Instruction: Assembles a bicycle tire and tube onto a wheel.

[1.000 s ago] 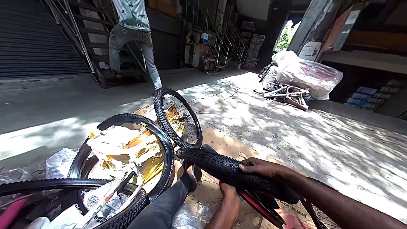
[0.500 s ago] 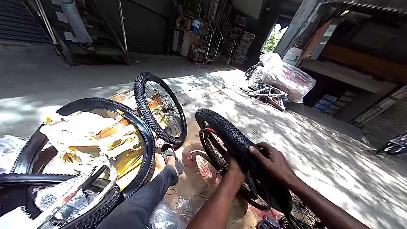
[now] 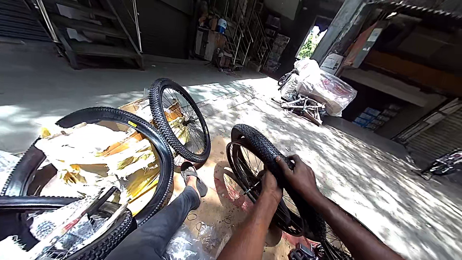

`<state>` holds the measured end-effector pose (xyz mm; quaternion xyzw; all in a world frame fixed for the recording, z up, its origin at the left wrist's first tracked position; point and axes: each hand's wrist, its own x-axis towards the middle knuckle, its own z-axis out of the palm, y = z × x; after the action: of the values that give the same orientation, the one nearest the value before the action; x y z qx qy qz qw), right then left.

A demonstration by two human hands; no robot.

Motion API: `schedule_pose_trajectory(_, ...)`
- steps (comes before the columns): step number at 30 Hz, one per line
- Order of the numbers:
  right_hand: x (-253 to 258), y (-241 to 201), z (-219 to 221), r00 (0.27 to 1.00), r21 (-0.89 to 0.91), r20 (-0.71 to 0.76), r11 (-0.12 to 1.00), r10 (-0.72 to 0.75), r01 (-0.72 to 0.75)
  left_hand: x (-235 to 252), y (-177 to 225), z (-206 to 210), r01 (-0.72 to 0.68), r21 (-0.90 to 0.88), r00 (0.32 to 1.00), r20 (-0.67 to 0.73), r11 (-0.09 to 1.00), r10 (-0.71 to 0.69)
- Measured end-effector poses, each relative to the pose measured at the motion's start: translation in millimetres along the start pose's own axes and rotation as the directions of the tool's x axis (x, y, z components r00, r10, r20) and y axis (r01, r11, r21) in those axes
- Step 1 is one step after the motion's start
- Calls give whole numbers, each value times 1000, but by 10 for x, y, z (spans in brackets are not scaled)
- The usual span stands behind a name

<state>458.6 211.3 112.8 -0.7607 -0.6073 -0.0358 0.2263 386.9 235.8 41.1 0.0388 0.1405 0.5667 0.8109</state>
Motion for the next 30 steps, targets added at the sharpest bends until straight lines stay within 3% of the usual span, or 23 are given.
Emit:
schedule_pose_trajectory(3,201,163,-85,998,77,59,997,-18,14,-29,62,-53,21,51,989,144,998,-28)
schedule_pose_trajectory(6,295,199,-66,989,161,151,987,-7,-17,-190,175,-35,-30,156,983,182,987,1)
schedule_pose_trajectory(10,127,18,186,959,204,283,979,-29,-31,-459,307,-187,-36,308,999,-16,951,43)
schedule_pose_trajectory(13,-128,-250,372,906,255,416,966,-78,-34,-807,454,-323,-25,420,963,-232,907,134)
schedule_pose_trajectory(15,-400,-439,452,820,307,561,949,-117,-75,-1125,553,-443,-39,447,911,-351,894,215)
schedule_pose_trajectory(17,-721,-495,482,678,375,692,926,-250,-41,-1373,594,-677,-90,427,835,-460,900,302)
schedule_pose_trajectory(20,-973,-235,287,323,373,847,905,-423,207,-1569,506,-1231,-212,432,720,-538,877,439)
schedule_pose_trajectory(21,-974,-80,162,241,311,887,895,-395,320,-1672,441,-1407,-202,465,693,-554,862,462)
schedule_pose_trajectory(22,-933,94,29,230,207,913,870,-336,448,-1803,375,-1557,-160,503,680,-567,849,465)
schedule_pose_trajectory(23,-864,297,-103,283,93,916,837,-284,539,-1911,303,-1671,-112,529,657,-596,841,462)
schedule_pose_trajectory(25,-696,776,-367,490,-119,847,827,-204,549,-2050,143,-1971,-18,532,653,-635,847,413)
schedule_pose_trajectory(28,-551,1649,-444,791,-183,586,922,-175,340,-2048,-81,-2414,40,493,642,-679,869,356)
schedule_pose_trajectory(30,-694,2222,-181,869,-92,483,982,-102,166,-1969,-197,-2583,17,499,624,-682,866,380)
